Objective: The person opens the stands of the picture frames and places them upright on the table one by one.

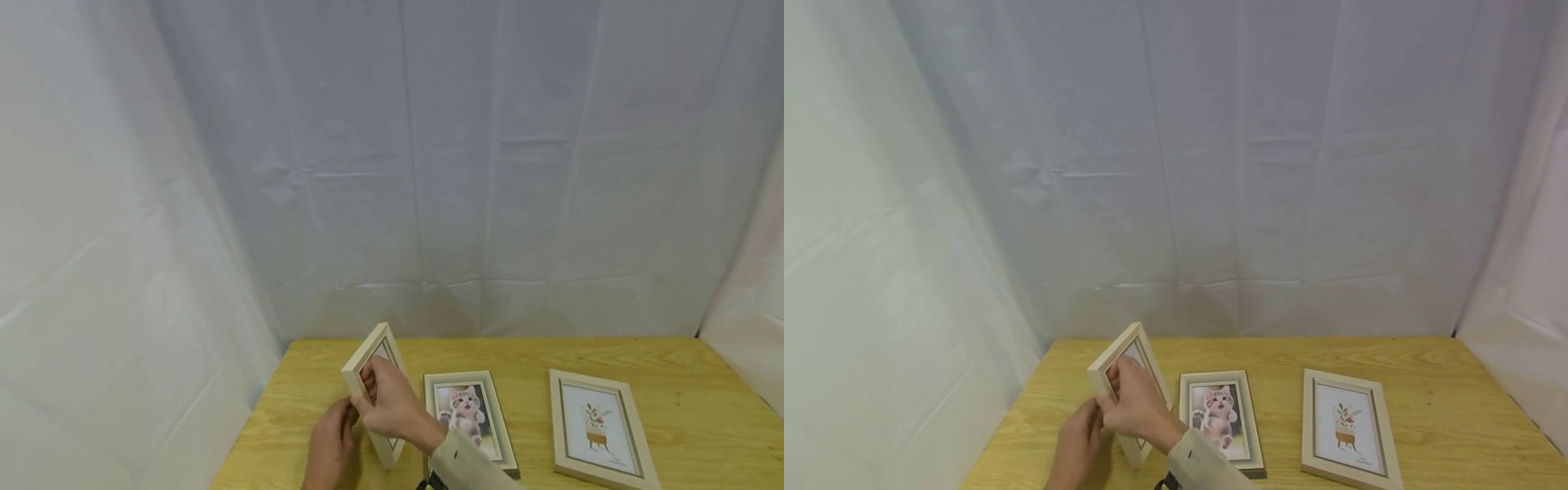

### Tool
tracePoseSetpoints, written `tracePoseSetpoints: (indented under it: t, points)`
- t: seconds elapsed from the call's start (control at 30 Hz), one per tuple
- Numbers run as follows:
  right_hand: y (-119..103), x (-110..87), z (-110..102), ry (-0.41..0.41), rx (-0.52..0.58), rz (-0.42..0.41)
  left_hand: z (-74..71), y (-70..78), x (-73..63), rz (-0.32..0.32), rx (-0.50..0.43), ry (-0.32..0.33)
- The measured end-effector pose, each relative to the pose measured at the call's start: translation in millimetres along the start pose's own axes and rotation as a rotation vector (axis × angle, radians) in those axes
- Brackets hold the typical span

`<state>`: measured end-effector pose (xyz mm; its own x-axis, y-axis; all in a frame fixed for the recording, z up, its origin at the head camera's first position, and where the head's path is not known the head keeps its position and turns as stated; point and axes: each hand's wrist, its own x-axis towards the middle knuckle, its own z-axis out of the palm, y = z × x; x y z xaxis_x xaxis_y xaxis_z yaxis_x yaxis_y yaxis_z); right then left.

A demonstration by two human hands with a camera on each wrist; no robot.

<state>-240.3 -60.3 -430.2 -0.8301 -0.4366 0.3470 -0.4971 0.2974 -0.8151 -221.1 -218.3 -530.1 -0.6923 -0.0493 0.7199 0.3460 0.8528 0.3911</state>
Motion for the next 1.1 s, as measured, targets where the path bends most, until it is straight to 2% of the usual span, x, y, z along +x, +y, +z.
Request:
tracePoseSetpoints:
  t: [0.23, 0.47, 0.73, 1.1]
  points:
    - [1.6, -1.8, 3.6, 0.0, -0.061, -0.01, 1.3, -3.6, -0.5, 0.011, 0.014, 0.018]
    - [-0.3, -3.6, 5.5, 0.03, -0.106, -0.03, 1.6, -7.2, 2.7, 0.082, 0.041, 0.088]
    - [-1.0, -7.6, 10.9, 0.071, -0.143, -0.05, 0.9, -8.3, 3.4, 0.023, 0.054, 0.032]
    - [-3.2, -11.8, 20.0, 0.092, -0.23, -0.035, 0.5, -16.4, 1.7, 0.041, 0.036, 0.052]
